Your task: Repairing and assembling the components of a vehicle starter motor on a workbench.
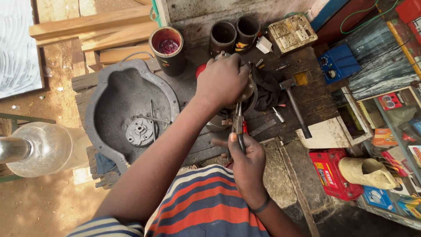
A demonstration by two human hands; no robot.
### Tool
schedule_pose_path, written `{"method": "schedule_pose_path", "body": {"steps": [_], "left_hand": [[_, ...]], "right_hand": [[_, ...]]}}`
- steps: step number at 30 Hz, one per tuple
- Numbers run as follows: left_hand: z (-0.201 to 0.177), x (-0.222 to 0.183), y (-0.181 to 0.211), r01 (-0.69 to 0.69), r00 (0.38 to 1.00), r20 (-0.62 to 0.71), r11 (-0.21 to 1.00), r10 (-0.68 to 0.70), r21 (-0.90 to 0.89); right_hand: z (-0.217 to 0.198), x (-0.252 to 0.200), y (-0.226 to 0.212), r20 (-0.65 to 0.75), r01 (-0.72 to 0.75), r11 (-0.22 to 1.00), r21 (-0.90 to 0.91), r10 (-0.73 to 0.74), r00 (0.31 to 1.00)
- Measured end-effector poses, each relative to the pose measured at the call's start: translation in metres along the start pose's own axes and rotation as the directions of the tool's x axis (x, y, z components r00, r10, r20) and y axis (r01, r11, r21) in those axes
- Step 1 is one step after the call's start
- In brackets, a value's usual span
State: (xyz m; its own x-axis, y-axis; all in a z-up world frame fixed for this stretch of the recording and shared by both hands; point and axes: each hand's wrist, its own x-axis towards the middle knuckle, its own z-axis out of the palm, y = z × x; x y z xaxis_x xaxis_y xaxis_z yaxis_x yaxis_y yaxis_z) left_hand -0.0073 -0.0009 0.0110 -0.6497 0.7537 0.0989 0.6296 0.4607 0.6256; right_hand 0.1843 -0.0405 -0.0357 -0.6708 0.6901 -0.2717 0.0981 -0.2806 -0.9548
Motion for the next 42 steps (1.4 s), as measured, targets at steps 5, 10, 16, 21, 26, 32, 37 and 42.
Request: {"method": "schedule_pose_path", "body": {"steps": [5, 10, 16, 21, 26, 32, 37, 42], "left_hand": [[-0.001, 0.008, 0.003, -0.006, 0.998, 0.062, 0.998, 0.002, 0.064], [0.006, 0.012, -0.004, -0.062, 0.993, 0.104, 0.993, 0.052, 0.103], [0.011, 0.014, -0.009, -0.193, 0.98, 0.091, 0.965, 0.179, 0.177], [0.01, 0.013, -0.009, -0.124, 0.992, 0.048, 0.983, 0.119, 0.133], [0.012, 0.014, -0.01, -0.156, 0.987, 0.07, 0.973, 0.146, 0.168], [0.008, 0.015, -0.009, -0.101, 0.994, 0.056, 0.987, 0.095, 0.126], [0.009, 0.014, -0.022, -0.119, 0.991, 0.077, 0.985, 0.11, 0.122], [0.02, 0.018, -0.04, -0.48, 0.877, 0.127, 0.833, 0.464, 0.275]], "right_hand": [[0.002, 0.006, 0.023, -0.036, 0.337, 0.937, -0.089, -0.341, 0.939], [0.007, 0.006, 0.022, -0.104, 0.33, 0.937, -0.112, -0.341, 0.934], [0.01, 0.006, 0.012, -0.16, 0.282, 0.958, -0.049, -0.286, 0.945], [0.0, 0.0, -0.004, -0.162, 0.282, 0.947, -0.154, -0.306, 0.938], [-0.008, -0.004, -0.021, -0.149, 0.19, 0.931, -0.311, -0.245, 0.958], [-0.007, -0.003, -0.034, -0.091, 0.271, 0.854, -0.444, -0.344, 0.934], [-0.002, 0.005, -0.006, -0.114, 0.239, 0.958, -0.156, -0.258, 0.959], [-0.031, 0.041, 0.002, 0.114, 0.539, 0.237, -0.808, -0.835, 0.539]]}}
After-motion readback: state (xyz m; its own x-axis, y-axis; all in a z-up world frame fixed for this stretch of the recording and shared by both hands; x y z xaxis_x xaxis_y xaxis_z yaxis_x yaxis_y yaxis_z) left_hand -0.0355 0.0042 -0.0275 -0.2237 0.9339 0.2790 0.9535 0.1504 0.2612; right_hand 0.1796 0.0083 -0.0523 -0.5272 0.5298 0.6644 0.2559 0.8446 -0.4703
